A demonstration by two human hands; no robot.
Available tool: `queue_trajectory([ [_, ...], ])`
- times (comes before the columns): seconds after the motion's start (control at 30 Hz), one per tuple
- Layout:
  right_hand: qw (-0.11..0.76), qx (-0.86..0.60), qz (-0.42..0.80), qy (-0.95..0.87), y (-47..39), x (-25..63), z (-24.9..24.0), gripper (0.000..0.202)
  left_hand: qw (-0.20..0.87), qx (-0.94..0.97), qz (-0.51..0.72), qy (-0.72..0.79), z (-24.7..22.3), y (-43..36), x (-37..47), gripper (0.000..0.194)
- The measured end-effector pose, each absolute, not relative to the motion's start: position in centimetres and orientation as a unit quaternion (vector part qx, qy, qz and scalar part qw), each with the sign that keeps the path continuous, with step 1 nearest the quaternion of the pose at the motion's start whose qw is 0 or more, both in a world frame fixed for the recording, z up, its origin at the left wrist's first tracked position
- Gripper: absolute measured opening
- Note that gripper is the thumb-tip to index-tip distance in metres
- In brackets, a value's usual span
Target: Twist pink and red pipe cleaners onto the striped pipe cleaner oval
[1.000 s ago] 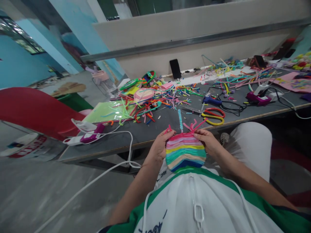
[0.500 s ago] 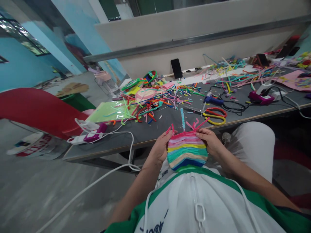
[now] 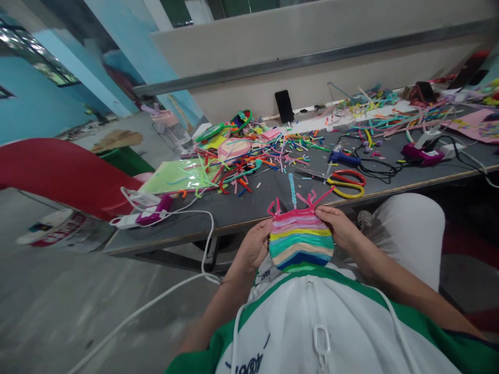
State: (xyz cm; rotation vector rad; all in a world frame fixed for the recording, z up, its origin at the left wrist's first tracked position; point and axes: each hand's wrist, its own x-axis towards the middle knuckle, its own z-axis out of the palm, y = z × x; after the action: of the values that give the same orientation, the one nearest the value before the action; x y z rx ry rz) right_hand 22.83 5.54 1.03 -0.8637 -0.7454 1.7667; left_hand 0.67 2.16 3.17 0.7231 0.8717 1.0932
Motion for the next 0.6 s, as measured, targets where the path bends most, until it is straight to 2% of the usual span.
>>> queue_trajectory([
  [0.37, 0.480, -0.376, 0.719, -0.334, 5.3, 22.1, 0.3, 0.034, 0.652, 0.353, 0.522, 0.422, 1.8, 1.5, 1.7, 0.031],
  [0.53, 0.491, -0.382, 0.708, -0.333, 5.2, 21.8, 0.2, 0.034, 0.587, 0.376, 0.532, 0.482, 0.7, 1.5, 1.7, 0.026],
  [0.6, 0.490, -0.384, 0.709, -0.331, 5.2, 21.8, 0.3, 0.033, 0.600, 0.374, 0.523, 0.476, 0.9, 1.5, 1.5, 0.024],
])
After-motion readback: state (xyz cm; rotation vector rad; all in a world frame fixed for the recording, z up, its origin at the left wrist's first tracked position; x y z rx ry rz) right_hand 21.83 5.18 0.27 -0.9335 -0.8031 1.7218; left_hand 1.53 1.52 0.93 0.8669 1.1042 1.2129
